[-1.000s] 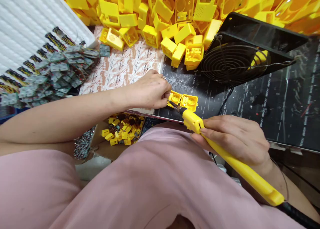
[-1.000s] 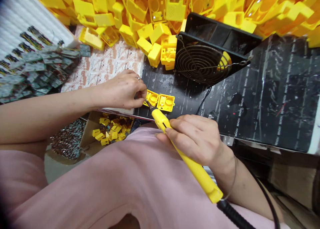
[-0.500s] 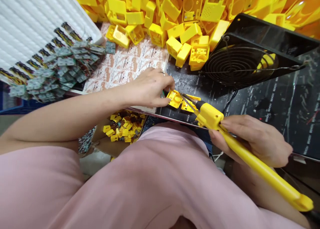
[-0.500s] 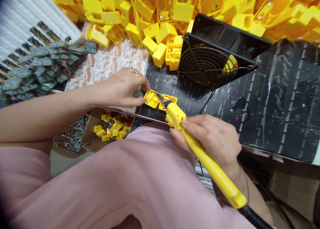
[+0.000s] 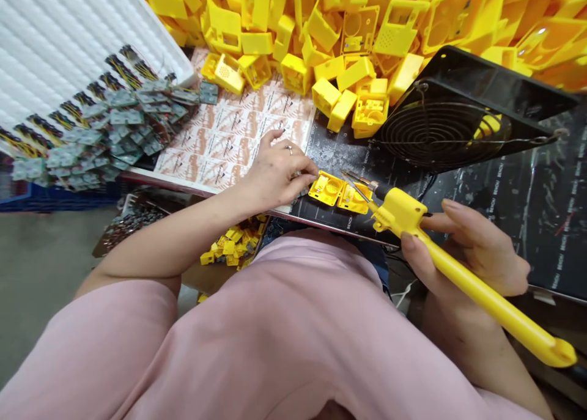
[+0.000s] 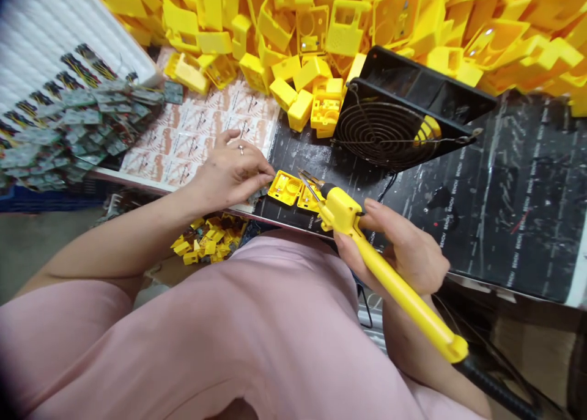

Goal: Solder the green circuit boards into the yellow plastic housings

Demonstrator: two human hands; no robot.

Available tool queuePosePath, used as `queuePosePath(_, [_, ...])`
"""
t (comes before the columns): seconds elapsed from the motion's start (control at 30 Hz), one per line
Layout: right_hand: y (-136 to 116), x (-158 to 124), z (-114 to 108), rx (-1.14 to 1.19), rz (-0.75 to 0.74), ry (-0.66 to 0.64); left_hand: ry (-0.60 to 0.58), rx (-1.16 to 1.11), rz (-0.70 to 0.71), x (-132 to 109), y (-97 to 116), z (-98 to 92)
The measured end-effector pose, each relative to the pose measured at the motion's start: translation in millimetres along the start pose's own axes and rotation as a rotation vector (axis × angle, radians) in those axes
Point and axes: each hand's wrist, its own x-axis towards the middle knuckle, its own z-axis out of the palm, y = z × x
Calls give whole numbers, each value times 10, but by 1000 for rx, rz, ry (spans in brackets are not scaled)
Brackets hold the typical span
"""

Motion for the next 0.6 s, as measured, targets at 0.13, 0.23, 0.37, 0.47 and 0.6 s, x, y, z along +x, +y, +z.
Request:
queuePosePath(0.13, [-34,-10,1,53,-3,-23,-50,84,4,96,60,-18])
queuePosePath(0.23, [-70,38,-10,76,44,-60,-105,124,18,155,97,-45])
queuePosePath(0.37, [-102,120,11,199,-108,-107,-172,142,39,201,104,-92])
queuePosePath(0.47, [-133,163,50,162,-140,-141,-192,158,54,217,94,-113])
queuePosePath(0.6, [-158,238,96,136,-193,-140,-225,170,60,252,103,-112])
